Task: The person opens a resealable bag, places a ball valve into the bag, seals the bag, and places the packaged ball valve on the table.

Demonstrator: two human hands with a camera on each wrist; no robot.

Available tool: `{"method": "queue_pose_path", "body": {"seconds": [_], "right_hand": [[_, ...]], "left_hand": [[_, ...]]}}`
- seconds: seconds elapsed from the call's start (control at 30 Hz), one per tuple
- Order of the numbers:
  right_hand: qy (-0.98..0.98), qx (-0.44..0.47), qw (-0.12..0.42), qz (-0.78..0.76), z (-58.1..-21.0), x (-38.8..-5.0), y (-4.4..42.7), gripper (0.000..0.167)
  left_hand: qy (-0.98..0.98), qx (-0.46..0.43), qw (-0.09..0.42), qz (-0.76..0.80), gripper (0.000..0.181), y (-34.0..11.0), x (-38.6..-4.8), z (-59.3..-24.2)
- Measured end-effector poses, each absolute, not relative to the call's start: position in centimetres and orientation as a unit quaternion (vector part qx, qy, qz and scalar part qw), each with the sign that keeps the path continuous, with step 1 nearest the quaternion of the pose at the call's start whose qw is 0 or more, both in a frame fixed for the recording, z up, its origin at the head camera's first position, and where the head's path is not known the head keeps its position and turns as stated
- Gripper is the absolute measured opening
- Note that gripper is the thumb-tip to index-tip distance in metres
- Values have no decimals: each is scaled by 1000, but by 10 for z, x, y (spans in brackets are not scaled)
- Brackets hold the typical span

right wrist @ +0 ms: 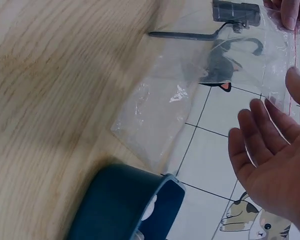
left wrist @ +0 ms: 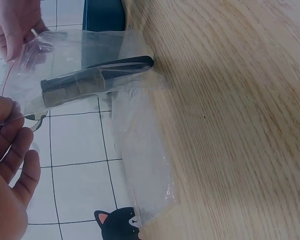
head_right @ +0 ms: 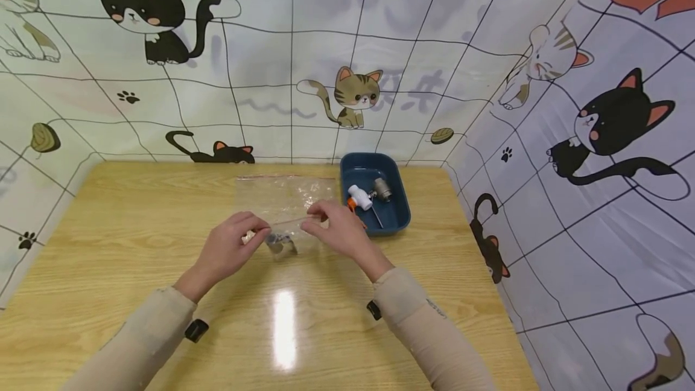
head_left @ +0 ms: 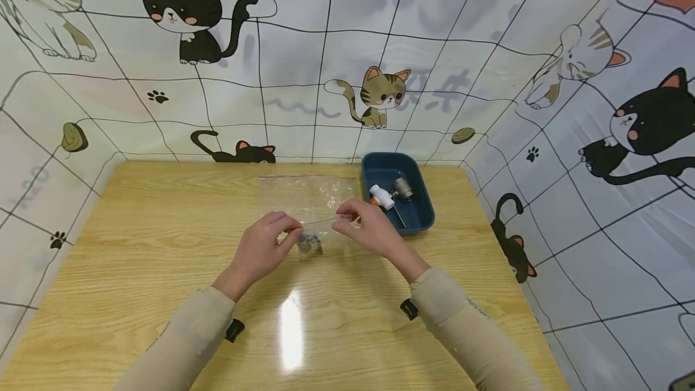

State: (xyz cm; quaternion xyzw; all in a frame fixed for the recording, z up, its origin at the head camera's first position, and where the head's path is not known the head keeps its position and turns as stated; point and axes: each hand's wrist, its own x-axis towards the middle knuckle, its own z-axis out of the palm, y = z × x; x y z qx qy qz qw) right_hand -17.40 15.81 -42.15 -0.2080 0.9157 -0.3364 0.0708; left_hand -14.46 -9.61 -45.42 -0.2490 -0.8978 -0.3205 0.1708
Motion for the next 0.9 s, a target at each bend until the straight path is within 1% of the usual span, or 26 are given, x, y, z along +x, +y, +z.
{"method": "queue_pose_path", "body": {"seconds": [0.03,0.1,0.2,0.27,0.33,0.43,0.5,0.63,0.7,0.77,0.9], "right_hand": [[911,-203,88,-348,-423,-174,158,40],[904,-198,113,-361,-427,-176,158,46],[898,-197,133,-370,-433,-175,157,47],[896,-196,133,-375,-435,-174,157,46],[894,-194,120,-387,-434,-173,155,44],[897,-206,75,-384,-428,-170,147,39],[901,-241,37,-358,-422,-169,138,35],[907,-334,-41,-253,-413,-166,119,22],[907,-357,-67,-214,-412,-165,113,16],[910,-359,-76,-192,-411,-164,110,10],[917,-343,-62,-194,-411,-163,110,5]], "left_hand": [[-898,-247,171,-321,7,-97,-145,-454],[-898,-246,171,-321,7,-97,-144,-454],[-899,-247,173,-319,7,-97,-144,-453],[-899,-247,173,-318,7,-97,-143,-452],[-899,-250,173,-316,7,-97,-143,-452],[-896,-258,180,-314,7,-96,-142,-452],[-892,-265,186,-314,7,-95,-142,-452],[-888,-279,196,-310,5,-92,-140,-451],[-887,-281,196,-309,5,-91,-140,-451],[-889,-279,196,-305,5,-91,-139,-451],[-894,-273,200,-295,5,-93,-138,-451]]}}
